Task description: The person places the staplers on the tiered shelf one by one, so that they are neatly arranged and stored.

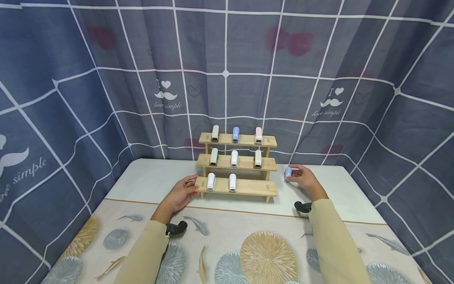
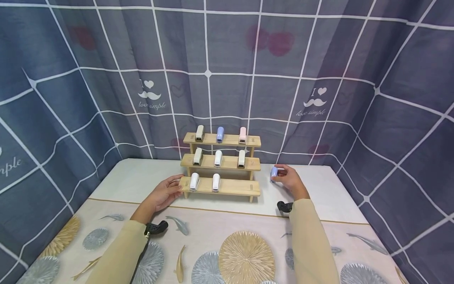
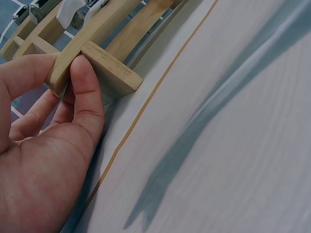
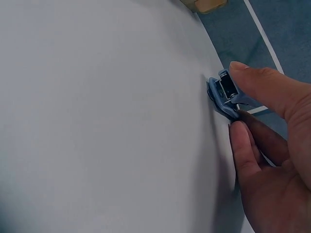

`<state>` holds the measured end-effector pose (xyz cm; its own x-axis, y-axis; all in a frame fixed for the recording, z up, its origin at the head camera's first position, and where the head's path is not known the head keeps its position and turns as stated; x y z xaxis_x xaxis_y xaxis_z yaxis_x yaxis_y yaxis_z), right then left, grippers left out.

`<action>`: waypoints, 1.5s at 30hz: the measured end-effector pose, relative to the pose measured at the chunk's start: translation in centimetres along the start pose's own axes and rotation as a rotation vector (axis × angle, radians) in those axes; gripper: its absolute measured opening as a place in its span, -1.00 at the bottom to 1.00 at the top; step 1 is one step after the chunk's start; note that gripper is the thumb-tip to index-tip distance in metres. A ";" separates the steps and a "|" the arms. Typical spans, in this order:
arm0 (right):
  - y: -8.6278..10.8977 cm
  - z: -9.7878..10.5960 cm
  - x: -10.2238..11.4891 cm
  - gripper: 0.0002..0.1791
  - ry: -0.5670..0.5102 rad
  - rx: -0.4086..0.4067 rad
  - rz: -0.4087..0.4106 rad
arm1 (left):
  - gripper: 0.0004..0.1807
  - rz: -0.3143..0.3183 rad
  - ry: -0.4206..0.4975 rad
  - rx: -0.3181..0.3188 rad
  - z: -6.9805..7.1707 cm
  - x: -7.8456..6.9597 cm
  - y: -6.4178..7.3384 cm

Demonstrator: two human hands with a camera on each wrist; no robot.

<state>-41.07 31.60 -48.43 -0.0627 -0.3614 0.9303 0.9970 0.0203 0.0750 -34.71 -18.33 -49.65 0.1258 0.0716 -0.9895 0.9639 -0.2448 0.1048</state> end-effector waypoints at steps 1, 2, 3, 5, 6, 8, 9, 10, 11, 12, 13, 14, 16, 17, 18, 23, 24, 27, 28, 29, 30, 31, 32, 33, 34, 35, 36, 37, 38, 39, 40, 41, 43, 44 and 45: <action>0.0 0.0 0.0 -0.23 0.002 -0.002 0.002 | -0.29 0.001 0.001 -0.002 0.0 0.0 0.0; 0.0 -0.1 0.0 -0.23 0.009 -0.005 0.004 | -0.29 0.001 -0.001 -0.002 0.1 0.0 0.0; 0.0 -0.1 0.0 -0.23 0.018 -0.006 0.009 | -0.29 0.002 0.002 -0.005 0.1 0.0 0.0; 0.1 -0.1 0.0 -0.24 0.035 -0.007 0.021 | -0.29 0.001 0.003 -0.004 0.2 0.0 -0.1; 0.1 -0.1 0.0 -0.24 0.045 -0.011 0.027 | -0.28 0.000 0.007 -0.005 0.2 0.0 -0.1; 0.3 -0.1 0.0 -0.24 0.052 -0.016 0.046 | -0.27 -0.005 0.008 0.003 0.3 0.1 -0.1; 0.4 -0.1 0.1 -0.24 0.057 -0.015 0.059 | -0.27 -0.005 0.010 0.005 0.3 0.1 -0.1; 0.5 -0.2 0.1 -0.24 0.054 -0.017 0.072 | -0.26 -0.007 0.013 0.007 0.3 0.1 -0.2; 0.6 -0.2 0.2 -0.25 0.050 -0.019 0.082 | -0.26 -0.010 0.011 0.009 0.3 0.1 -0.1; 0.7 -0.3 0.2 -0.25 0.044 -0.020 0.096 | -0.27 -0.009 0.014 0.006 0.3 0.1 -0.1; 0.8 -0.3 0.2 -0.25 0.043 -0.018 0.108 | -0.27 -0.008 0.010 0.007 0.3 0.1 0.0; 0.9 -0.4 0.2 -0.25 0.043 -0.018 0.116 | -0.28 -0.011 0.008 0.009 0.3 0.1 0.0; 1.1 -0.4 0.2 -0.25 0.048 -0.018 0.130 | -0.28 -0.013 0.007 0.007 0.2 0.0 0.0; 1.3 -0.4 0.3 -0.25 0.052 -0.018 0.136 | -0.28 -0.014 0.005 0.007 0.2 0.0 0.0; 1.4 -0.5 0.3 -0.25 0.058 -0.020 0.141 | -0.29 -0.014 0.008 0.004 0.2 0.0 0.0; 1.9 -0.6 0.6 -0.23 0.066 -0.030 0.177 | -0.27 -0.017 0.024 0.011 0.2 0.1 -0.2; 2.1 -0.7 0.6 -0.22 0.061 -0.028 0.182 | -0.27 -0.017 0.027 0.015 0.2 0.2 -0.2; 2.5 -0.9 0.7 -0.21 0.018 -0.022 0.197 | -0.26 -0.016 0.027 0.021 0.2 0.2 -0.2; 2.7 -1.0 0.7 -0.21 0.003 -0.018 0.202 | -0.26 -0.013 0.028 0.018 0.2 0.1 -0.1; 2.9 -1.1 0.7 -0.21 -0.018 -0.013 0.203 | -0.26 -0.009 0.031 0.013 0.1 0.1 -0.1; 3.0 -1.2 0.7 -0.22 -0.033 -0.010 0.206 | -0.27 -0.006 0.028 0.012 0.1 0.1 -0.1; 3.2 -1.4 0.8 -0.23 -0.048 -0.009 0.207 | -0.27 -0.002 0.023 0.010 0.1 0.1 -0.1; 3.4 -1.5 0.8 -0.23 -0.063 -0.005 0.206 | -0.27 0.000 0.018 0.009 0.1 0.1 -0.1; 3.6 -1.6 0.9 -0.23 -0.074 -0.002 0.203 | -0.27 0.005 0.016 0.005 0.1 0.1 0.0; 3.7 -1.7 0.9 -0.23 -0.079 0.002 0.200 | -0.27 0.007 0.013 0.003 0.0 0.1 0.0; 3.9 -1.9 0.9 -0.23 -0.084 0.005 0.196 | -0.27 0.009 0.010 0.003 0.0 0.1 0.0; 4.0 -2.0 0.9 -0.22 -0.088 0.005 0.190 | -0.27 0.011 0.004 0.002 0.0 0.0 0.0; 4.1 -2.1 1.0 -0.22 -0.093 0.004 0.182 | -0.27 0.012 -0.001 0.001 0.0 0.0 0.0; 4.2 -2.1 1.0 -0.21 -0.094 0.004 0.179 | -0.28 0.015 -0.001 -0.003 0.0 0.0 0.0; 4.3 -2.2 1.0 -0.21 -0.096 0.006 0.177 | -0.28 0.016 -0.002 -0.006 0.0 -0.1 0.0; 4.4 -2.2 1.0 -0.20 -0.099 0.005 0.176 | -0.28 0.016 -0.004 -0.008 0.1 -0.1 0.0; 4.5 -2.3 1.1 -0.20 -0.104 0.001 0.175 | -0.28 0.015 -0.005 -0.010 0.1 -0.1 0.0; 4.8 -2.4 1.2 -0.20 -0.102 -0.006 0.180 | -0.28 0.015 -0.004 -0.014 0.0 -0.1 0.1; 5.0 -2.5 1.2 -0.20 -0.093 -0.009 0.185 | -0.28 0.013 -0.002 -0.013 0.0 -0.1 0.1; 5.3 -2.5 1.2 -0.20 -0.094 -0.013 0.185 | -0.28 0.010 -0.001 -0.012 0.0 -0.1 0.1</action>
<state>-35.78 28.92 -47.80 0.1185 -0.2640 0.9572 0.9923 0.0658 -0.1047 -34.63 -18.39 -49.54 0.1353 0.0678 -0.9885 0.9652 -0.2343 0.1161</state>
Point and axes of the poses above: each hand's wrist, its own y-axis away from the middle knuckle, its own z-axis out of the back of the hand, x = y × z, the point moved 1 cm from there along -y, towards the middle knuckle, and after that the axes turned 6 degrees about -y, right-handed, at the moved point
